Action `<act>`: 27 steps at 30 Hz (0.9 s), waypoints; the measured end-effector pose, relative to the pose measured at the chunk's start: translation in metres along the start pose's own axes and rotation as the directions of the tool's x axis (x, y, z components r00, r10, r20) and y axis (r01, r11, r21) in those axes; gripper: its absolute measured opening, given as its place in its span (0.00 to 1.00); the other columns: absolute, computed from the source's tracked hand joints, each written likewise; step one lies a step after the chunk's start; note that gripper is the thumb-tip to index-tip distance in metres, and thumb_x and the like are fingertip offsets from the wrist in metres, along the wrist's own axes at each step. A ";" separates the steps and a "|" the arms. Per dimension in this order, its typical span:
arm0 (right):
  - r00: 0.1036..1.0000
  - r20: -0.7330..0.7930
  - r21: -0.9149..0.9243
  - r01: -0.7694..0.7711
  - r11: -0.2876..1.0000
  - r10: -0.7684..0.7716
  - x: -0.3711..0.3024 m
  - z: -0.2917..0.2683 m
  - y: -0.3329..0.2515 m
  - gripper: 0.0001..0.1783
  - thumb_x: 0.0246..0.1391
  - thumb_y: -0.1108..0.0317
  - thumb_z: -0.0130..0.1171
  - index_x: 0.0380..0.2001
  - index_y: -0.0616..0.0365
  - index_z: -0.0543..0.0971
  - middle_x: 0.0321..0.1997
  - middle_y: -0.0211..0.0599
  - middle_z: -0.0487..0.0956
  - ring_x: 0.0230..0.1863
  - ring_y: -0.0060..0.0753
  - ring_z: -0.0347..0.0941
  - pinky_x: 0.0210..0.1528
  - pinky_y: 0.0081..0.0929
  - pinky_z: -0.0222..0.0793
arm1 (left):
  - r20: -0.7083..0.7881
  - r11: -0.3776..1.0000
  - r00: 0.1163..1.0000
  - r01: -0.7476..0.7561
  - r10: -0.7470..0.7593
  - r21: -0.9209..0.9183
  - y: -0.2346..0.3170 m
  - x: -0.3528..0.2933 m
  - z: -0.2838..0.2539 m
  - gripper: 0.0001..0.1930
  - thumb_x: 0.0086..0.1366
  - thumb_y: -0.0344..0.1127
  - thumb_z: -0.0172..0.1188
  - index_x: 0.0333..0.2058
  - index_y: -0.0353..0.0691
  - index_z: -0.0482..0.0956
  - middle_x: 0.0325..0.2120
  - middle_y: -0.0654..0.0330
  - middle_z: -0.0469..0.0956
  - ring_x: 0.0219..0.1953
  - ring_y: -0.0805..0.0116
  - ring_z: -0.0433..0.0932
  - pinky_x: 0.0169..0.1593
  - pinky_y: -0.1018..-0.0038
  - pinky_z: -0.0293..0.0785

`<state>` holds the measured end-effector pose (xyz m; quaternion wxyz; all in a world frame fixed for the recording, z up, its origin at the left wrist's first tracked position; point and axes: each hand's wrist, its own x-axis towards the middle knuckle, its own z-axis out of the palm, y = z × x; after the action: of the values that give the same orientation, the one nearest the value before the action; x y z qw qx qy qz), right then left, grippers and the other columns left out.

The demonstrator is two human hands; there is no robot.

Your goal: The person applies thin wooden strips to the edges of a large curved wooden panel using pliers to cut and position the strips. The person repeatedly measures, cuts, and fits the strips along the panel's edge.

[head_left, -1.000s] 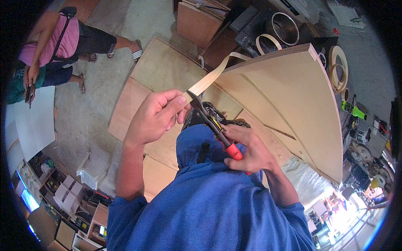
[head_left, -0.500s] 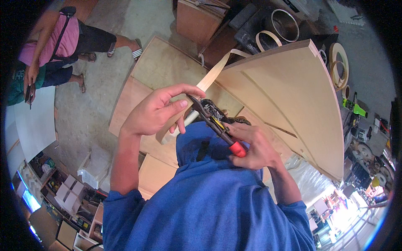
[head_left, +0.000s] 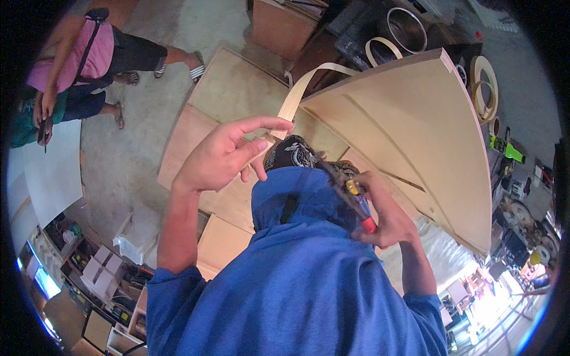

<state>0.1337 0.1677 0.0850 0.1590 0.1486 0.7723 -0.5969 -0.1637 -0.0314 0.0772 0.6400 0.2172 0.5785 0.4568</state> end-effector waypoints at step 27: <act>0.917 -0.378 0.125 0.190 0.974 -0.131 0.144 -0.085 -0.074 0.45 0.37 0.36 0.72 0.45 0.66 0.74 0.36 0.45 0.76 0.41 0.45 0.73 0.46 0.37 0.69 | -0.306 0.660 0.693 -0.320 0.652 0.680 -0.047 0.067 0.008 0.22 0.71 0.38 0.62 0.60 0.35 0.75 0.53 0.47 0.77 0.56 0.48 0.78 0.58 0.59 0.73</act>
<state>-0.0337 0.2381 0.1086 -0.0501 0.2056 0.7479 -0.6291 -0.1460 0.0034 0.0052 0.2041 0.4193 0.7554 0.4602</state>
